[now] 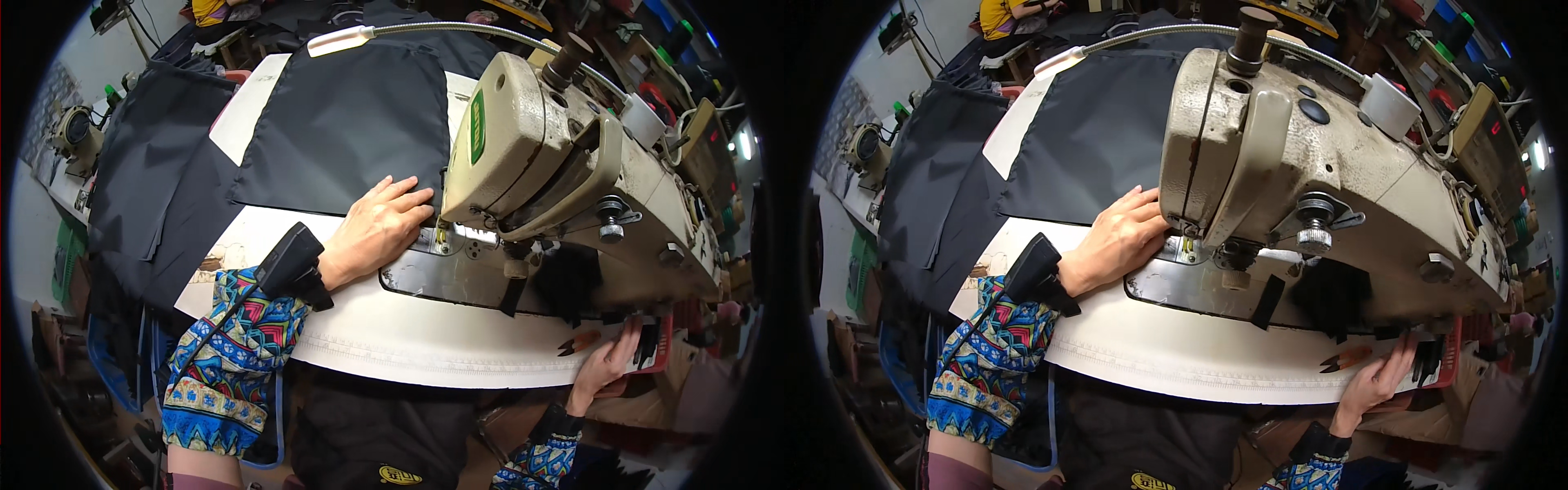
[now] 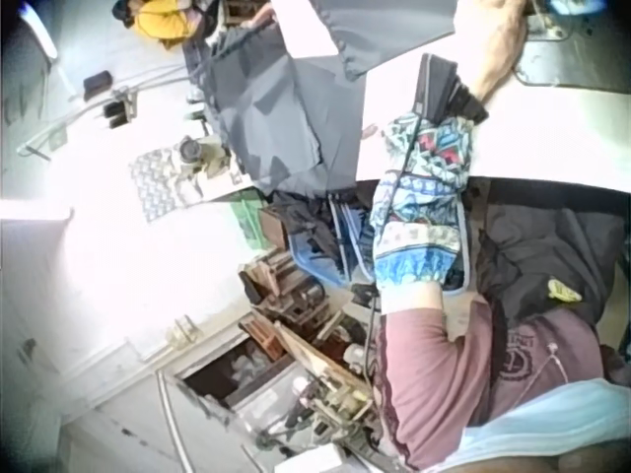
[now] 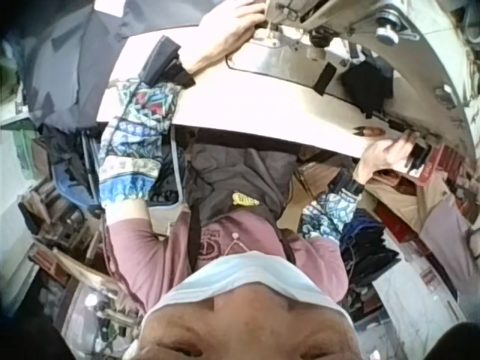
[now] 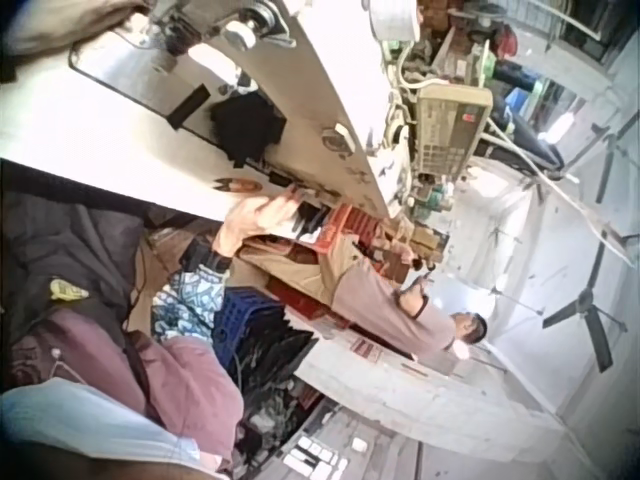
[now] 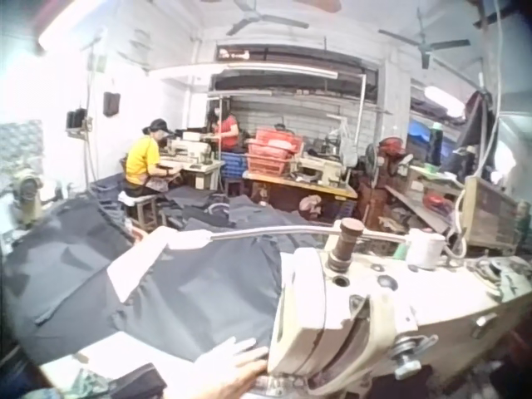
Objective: Sewing and assembling black fabric bags using an industrial sewing machine.
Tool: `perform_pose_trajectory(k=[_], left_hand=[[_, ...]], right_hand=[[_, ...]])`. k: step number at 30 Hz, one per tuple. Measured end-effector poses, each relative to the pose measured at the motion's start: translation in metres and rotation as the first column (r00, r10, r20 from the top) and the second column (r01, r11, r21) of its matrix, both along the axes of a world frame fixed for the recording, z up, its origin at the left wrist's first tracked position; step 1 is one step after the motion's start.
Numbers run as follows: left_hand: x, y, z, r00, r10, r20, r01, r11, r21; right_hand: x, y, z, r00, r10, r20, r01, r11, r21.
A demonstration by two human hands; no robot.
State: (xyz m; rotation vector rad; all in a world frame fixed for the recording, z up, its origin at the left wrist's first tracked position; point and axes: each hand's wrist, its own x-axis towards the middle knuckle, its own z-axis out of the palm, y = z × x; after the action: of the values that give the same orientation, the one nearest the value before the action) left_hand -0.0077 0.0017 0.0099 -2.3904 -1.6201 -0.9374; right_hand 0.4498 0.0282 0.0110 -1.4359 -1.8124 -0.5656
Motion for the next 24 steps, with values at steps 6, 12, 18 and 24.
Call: perform_pose_trajectory(k=[6,12,18,24], left_hand=[[-0.013,0.01,0.002,0.994,-0.079,0.075,0.085,0.993,-0.08],[-0.073,0.048,-0.008,0.999,-0.024,0.041,0.022,0.999,0.042],[-0.092,-0.018,0.008,0.573,0.183,0.799,-0.12,0.983,-0.139],[-0.132,-0.159,0.002,0.586,0.766,0.264,-0.753,0.635,-0.171]], right_hand=[[-0.012,-0.016,-0.004,1.0,-0.025,-0.004,0.025,1.0,-0.016],[-0.016,-0.021,-0.019,0.995,0.073,-0.074,-0.084,0.984,-0.158],[0.031,-0.007,-0.048,0.991,0.106,-0.083,-0.121,0.973,-0.197],[0.068,0.016,-0.061,0.998,0.054,-0.03,-0.058,0.984,-0.17]])
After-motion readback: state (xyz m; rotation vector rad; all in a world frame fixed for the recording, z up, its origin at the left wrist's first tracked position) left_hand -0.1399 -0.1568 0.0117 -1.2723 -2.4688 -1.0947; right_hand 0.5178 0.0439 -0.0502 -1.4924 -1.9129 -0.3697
